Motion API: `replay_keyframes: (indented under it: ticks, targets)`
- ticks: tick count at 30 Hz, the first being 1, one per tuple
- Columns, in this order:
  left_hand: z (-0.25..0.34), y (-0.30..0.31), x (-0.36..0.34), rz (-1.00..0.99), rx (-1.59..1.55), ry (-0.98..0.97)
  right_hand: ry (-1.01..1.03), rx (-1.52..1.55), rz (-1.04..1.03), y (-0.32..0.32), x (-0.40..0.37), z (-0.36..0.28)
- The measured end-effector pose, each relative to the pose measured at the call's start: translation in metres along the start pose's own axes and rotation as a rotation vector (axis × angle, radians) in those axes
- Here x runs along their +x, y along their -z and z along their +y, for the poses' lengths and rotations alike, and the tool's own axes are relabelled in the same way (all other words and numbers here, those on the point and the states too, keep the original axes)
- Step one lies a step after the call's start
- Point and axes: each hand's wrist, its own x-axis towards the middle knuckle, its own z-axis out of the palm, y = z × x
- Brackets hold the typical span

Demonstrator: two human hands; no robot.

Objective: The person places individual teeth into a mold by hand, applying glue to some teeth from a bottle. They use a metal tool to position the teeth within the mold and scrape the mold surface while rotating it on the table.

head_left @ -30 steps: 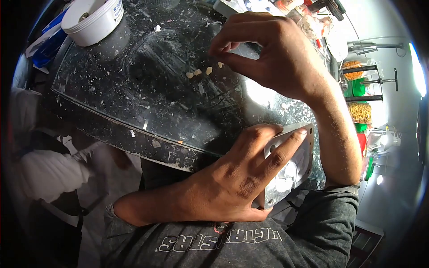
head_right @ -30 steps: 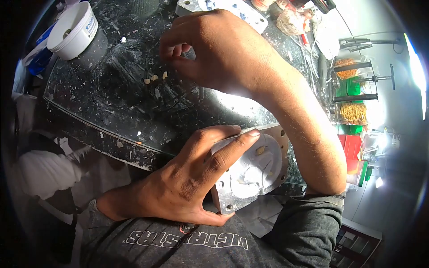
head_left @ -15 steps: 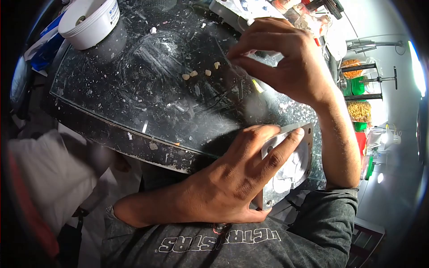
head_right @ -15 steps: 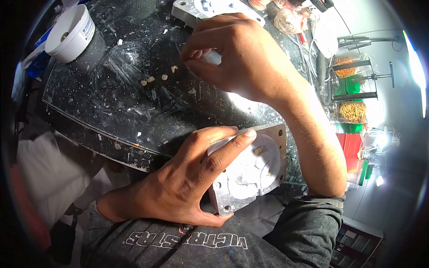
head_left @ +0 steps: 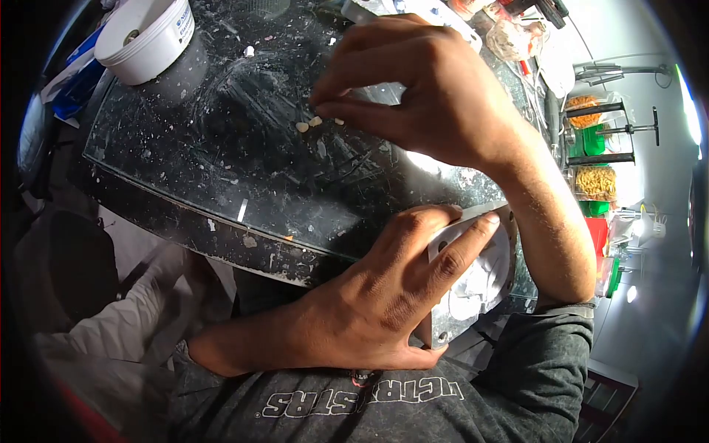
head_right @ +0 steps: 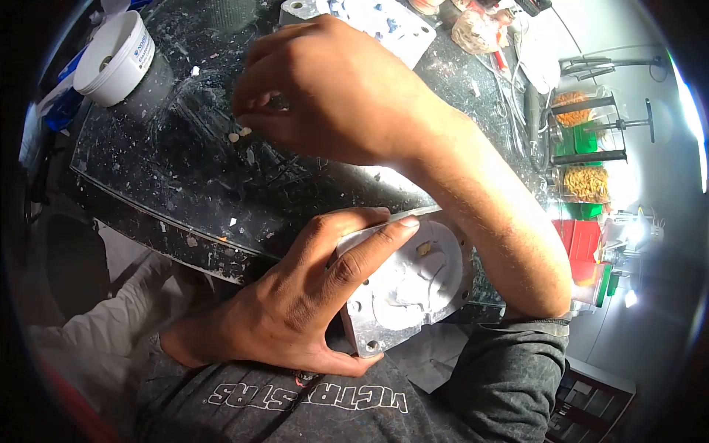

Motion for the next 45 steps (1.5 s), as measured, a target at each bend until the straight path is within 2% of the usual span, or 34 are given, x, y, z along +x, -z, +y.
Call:
replay_keyframes:
  ticks: [1,3,6,9,13,15,16,18,20,22,23,24,26,28,29,30,32,34,40,43,45]
  targets:
    - [0.000,0.000,0.000,-0.014,0.008,0.013,0.000,0.000,0.001,-0.004,0.004,0.001]
    - [0.000,0.000,0.000,-0.017,0.011,0.014,0.130,-0.046,-0.026,-0.011,0.011,0.002]
    - [-0.001,-0.001,-0.001,-0.018,0.012,0.014,0.176,-0.104,-0.095,-0.001,0.020,-0.008]
    - [-0.002,-0.002,-0.002,-0.009,0.023,0.010,0.102,-0.048,-0.187,-0.008,0.024,-0.005]
    - [0.001,-0.002,-0.004,-0.004,0.044,0.038,0.102,-0.111,-0.100,-0.017,0.018,0.002]
    - [0.004,0.001,-0.003,-0.010,0.093,0.054,0.157,-0.038,-0.039,-0.009,0.017,0.000]
    - [0.005,-0.004,-0.002,-0.023,0.120,0.061,-0.034,0.066,-0.028,0.012,0.009,-0.014]
    - [0.001,-0.005,-0.002,-0.007,0.160,0.044,-0.124,0.308,0.074,0.030,-0.010,-0.017]
    - [0.001,0.001,0.005,-0.025,0.148,-0.037,-0.207,0.046,0.191,0.056,-0.037,-0.031]
    - [0.004,0.001,0.008,-0.071,0.166,-0.061,-0.235,0.367,0.359,0.053,-0.082,-0.027]
    - [0.005,-0.001,0.006,-0.052,0.188,-0.034,-0.316,0.507,0.473,0.060,-0.107,-0.046]
    - [0.005,-0.002,0.004,-0.031,0.213,-0.005,-0.243,0.417,0.387,0.069,-0.126,-0.046]
    - [0.008,-0.001,0.005,-0.056,0.258,0.007,-0.263,0.520,0.517,0.060,-0.164,-0.055]
    - [0.010,-0.001,0.005,-0.059,0.254,0.040,-0.407,0.639,0.634,0.049,-0.192,-0.067]
    - [0.012,-0.001,0.005,-0.082,0.249,0.077,-0.482,0.605,0.661,0.042,-0.204,-0.071]
    - [0.013,-0.003,0.004,-0.096,0.253,0.075,-0.501,0.389,0.601,0.041,-0.211,-0.075]
    - [0.014,-0.006,0.003,-0.087,0.208,0.143,-0.625,0.441,0.663,0.031,-0.222,-0.086]
    - [0.015,-0.005,0.004,-0.114,0.249,0.126,-0.650,0.521,0.725,0.024,-0.225,-0.090]
    - [0.017,-0.012,0.001,0.015,0.179,0.186,-0.638,0.652,0.730,0.022,-0.225,-0.087]
    - [0.018,-0.009,0.000,-0.012,0.236,0.170,-0.647,0.709,0.728,0.022,-0.221,-0.089]
    - [0.016,-0.011,-0.001,0.003,0.206,0.177,-0.636,0.644,0.738,0.027,-0.222,-0.090]
